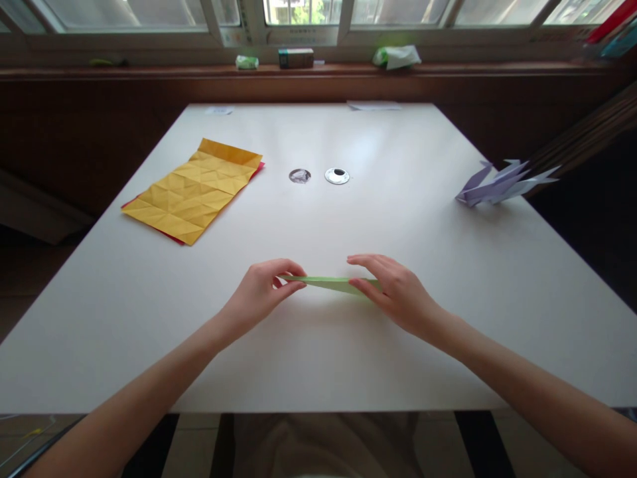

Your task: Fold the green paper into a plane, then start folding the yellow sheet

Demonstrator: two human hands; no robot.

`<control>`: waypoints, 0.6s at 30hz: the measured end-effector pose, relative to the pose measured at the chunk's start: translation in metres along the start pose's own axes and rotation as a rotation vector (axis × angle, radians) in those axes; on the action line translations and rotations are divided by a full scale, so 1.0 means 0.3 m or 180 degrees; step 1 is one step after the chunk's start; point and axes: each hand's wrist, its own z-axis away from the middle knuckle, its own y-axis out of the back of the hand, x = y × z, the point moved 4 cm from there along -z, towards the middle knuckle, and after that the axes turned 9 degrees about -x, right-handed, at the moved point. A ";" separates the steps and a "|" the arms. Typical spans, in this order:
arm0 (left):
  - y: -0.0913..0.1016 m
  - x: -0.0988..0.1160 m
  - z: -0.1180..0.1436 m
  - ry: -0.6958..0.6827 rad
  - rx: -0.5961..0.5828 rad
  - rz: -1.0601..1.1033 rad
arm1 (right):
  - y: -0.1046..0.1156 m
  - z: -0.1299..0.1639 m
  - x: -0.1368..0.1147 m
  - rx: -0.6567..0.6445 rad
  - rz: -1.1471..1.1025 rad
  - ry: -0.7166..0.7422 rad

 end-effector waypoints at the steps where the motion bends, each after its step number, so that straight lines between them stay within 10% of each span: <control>1: 0.005 0.012 -0.004 0.0027 0.0007 0.0216 | 0.011 -0.012 -0.009 -0.0114 -0.0228 -0.0079; 11: -0.045 0.054 -0.034 0.0167 0.0406 0.2355 | -0.014 -0.033 -0.099 -0.0841 -0.2843 -0.0474; 18: -0.082 0.047 -0.002 0.0388 0.0414 0.2747 | -0.048 -0.009 -0.108 -0.0610 -0.2926 -0.0217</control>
